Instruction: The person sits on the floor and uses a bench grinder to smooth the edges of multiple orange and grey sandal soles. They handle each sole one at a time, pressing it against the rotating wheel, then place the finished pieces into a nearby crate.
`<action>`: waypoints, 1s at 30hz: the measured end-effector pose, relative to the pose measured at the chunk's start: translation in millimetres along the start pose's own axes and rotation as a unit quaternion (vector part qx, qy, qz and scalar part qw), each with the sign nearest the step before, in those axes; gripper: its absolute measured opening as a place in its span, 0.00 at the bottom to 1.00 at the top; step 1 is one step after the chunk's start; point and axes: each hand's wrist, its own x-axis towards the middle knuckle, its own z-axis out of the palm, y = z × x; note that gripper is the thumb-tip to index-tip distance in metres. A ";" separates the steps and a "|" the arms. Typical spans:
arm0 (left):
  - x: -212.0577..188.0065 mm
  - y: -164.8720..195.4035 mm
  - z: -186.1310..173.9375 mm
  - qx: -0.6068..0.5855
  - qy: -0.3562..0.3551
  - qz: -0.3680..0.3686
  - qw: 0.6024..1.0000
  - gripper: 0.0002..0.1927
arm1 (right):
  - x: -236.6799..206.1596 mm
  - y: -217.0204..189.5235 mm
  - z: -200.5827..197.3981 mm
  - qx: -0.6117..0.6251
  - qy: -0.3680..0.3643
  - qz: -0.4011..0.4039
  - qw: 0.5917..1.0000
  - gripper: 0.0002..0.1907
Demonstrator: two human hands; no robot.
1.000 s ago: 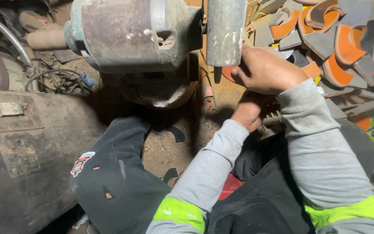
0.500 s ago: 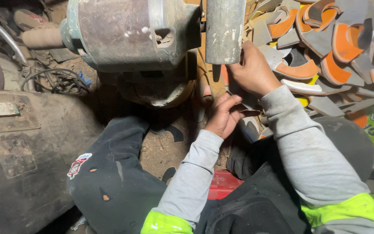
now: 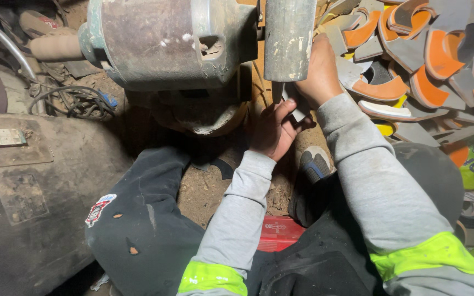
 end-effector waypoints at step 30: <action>-42.4 -93.6 37.7 0.201 0.170 0.127 0.956 0.07 | -22.6 -32.1 -90.6 0.118 -0.353 0.190 0.908 0.14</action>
